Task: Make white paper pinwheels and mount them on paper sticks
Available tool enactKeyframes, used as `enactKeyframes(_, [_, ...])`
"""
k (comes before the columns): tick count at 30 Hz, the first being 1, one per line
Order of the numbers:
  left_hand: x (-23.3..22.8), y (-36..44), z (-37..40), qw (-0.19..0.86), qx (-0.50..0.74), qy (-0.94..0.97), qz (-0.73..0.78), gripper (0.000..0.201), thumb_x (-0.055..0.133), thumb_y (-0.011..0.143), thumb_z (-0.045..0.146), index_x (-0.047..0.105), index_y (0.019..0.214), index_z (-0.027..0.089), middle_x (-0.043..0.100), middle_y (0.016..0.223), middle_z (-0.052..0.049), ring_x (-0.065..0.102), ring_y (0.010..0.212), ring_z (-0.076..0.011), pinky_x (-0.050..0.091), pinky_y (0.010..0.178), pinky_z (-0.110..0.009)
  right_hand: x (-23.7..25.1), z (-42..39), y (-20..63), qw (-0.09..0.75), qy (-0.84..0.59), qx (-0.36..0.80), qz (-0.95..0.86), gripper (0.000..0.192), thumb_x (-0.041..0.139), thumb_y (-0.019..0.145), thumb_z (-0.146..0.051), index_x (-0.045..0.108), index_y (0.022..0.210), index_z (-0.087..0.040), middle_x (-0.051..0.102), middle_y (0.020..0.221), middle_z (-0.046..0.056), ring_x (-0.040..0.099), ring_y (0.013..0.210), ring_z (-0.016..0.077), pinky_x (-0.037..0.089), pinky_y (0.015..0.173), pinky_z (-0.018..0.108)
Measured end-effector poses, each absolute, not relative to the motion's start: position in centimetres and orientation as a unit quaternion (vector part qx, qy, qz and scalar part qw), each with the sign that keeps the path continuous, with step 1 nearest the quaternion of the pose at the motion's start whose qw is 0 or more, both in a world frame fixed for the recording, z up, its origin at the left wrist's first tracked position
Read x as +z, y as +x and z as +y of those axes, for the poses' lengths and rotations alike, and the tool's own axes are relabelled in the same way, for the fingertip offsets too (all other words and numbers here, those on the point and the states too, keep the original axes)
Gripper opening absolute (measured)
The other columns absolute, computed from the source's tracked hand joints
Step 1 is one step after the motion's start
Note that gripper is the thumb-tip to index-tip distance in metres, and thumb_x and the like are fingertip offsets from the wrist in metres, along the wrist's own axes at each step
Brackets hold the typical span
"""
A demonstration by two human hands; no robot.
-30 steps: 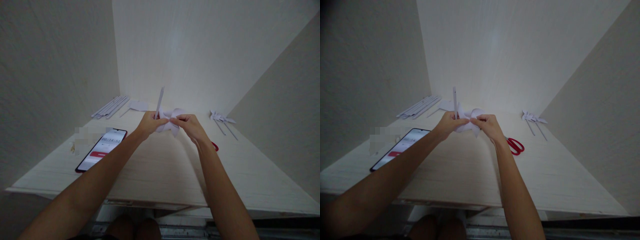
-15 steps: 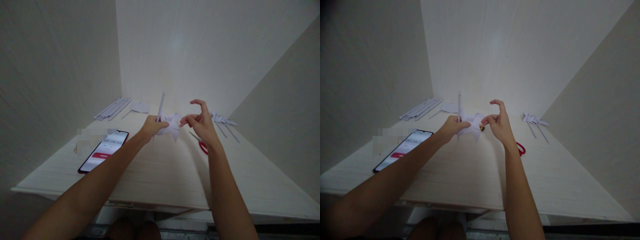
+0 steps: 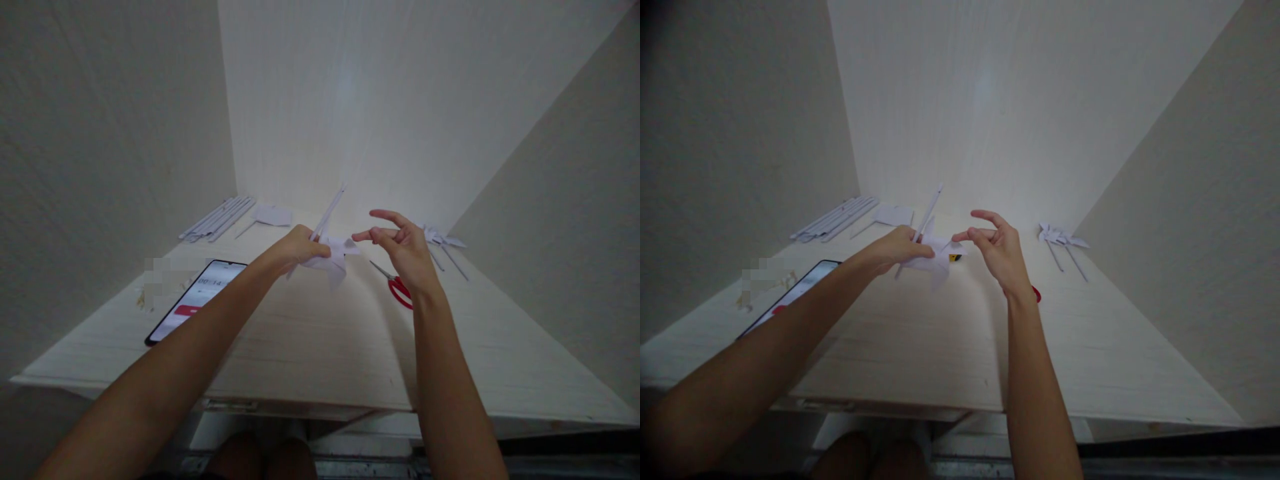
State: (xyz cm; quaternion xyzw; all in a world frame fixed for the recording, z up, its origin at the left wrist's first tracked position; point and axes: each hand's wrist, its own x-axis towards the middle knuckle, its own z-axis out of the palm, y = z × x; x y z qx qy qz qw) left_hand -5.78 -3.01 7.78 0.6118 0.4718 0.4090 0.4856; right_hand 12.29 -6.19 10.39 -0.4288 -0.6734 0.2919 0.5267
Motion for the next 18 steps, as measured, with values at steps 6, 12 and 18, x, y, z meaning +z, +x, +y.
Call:
enactKeyframes(6, [7.5,-4.9,-3.1,0.475,0.38,0.625,0.489,0.006,0.062,0.05,0.014,0.058,0.046,0.014,0.054,0.044,-0.001,0.044,0.038,-0.0087,0.027,0.037,-0.019,7.4,-7.2,13.7,0.438,-0.453,0.414,-0.657,0.014,0.065,0.064,-0.031,0.063,0.067,-0.017,0.063,0.068,0.001,0.053,0.067,0.011,0.037,0.07,0.027])
enactKeyframes(12, [7.8,-3.8,-3.8,0.481,0.369,0.649,0.46,0.009,0.062,0.05,0.014,0.056,0.044,0.014,0.05,0.042,0.0,0.041,0.035,-0.0082,0.023,0.036,-0.02,5.1,-7.4,12.9,0.466,-0.409,0.531,-0.578,0.015,0.067,0.06,-0.031,0.065,0.069,-0.019,0.062,0.072,-0.001,0.052,0.069,0.0097,0.037,0.071,0.025])
enactKeyframes(18, [8.1,-3.4,-4.3,0.451,0.351,0.68,0.459,0.011,0.062,0.054,0.016,0.054,0.048,0.012,0.044,0.042,0.003,0.036,0.037,-0.0051,0.022,0.037,-0.019,3.8,-6.6,11.6,0.532,-0.401,0.528,-0.527,0.015,0.069,0.058,-0.029,0.067,0.067,-0.018,0.062,0.065,-0.001,0.05,0.061,0.0094,0.037,0.066,0.026])
